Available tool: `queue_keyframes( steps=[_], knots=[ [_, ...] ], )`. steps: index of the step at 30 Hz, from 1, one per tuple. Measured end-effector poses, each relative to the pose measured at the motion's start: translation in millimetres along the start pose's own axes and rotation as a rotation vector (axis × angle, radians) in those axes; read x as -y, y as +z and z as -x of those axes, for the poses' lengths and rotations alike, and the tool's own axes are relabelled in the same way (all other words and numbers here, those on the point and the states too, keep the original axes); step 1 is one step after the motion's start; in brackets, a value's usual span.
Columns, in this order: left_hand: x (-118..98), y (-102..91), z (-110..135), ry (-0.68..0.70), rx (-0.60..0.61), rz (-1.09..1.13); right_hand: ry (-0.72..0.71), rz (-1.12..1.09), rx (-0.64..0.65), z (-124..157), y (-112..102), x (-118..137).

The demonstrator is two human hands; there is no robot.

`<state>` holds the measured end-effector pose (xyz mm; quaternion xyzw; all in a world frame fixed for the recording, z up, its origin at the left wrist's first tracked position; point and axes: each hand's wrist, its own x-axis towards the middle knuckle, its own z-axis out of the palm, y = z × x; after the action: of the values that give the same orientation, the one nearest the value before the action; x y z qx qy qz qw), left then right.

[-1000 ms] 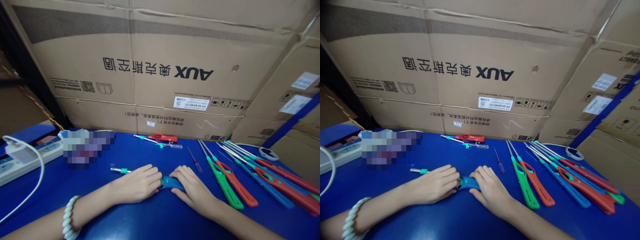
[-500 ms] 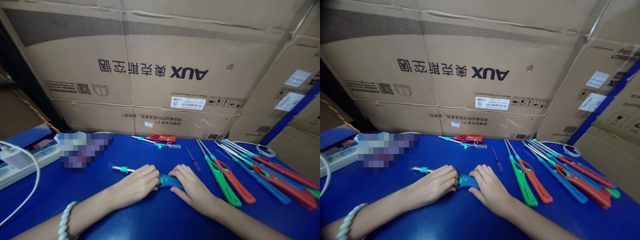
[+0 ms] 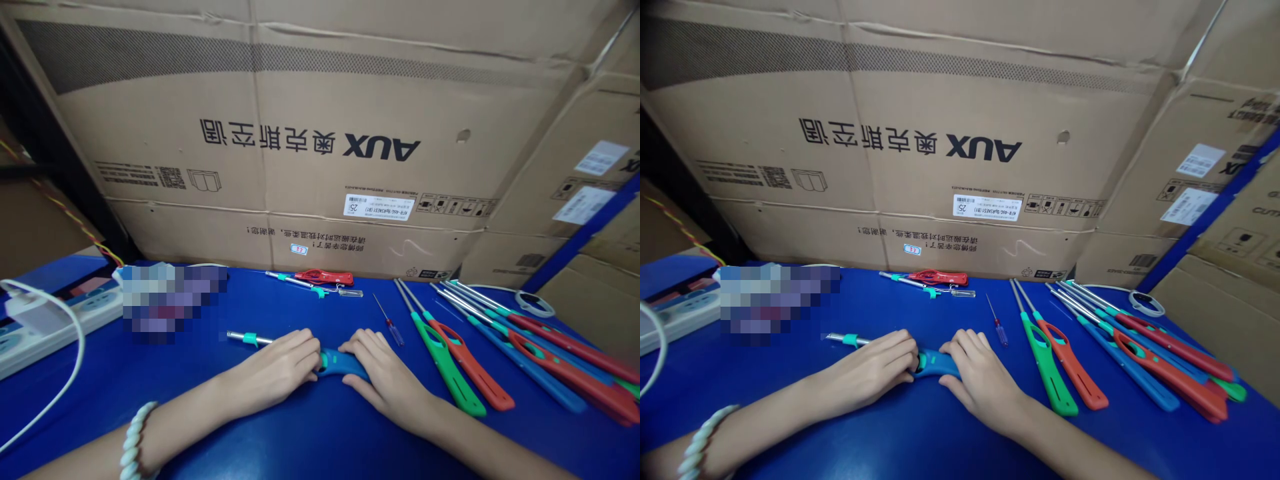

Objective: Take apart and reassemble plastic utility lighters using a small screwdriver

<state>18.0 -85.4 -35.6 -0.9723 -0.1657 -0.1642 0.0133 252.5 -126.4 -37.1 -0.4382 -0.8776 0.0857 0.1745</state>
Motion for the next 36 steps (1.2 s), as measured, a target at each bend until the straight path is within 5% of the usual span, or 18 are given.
queue_keyframes(
  steps=[22, 36],
  knots=[
    [-5, -13.3, -2, -0.153, 0.136, 0.337, 0.026, -0.170, 0.017, 4, -4, 0],
    [-11, -13.0, -3, -0.332, 0.062, 0.599, -0.101, -0.053, -0.023, 6, -5, -2]
  ],
)
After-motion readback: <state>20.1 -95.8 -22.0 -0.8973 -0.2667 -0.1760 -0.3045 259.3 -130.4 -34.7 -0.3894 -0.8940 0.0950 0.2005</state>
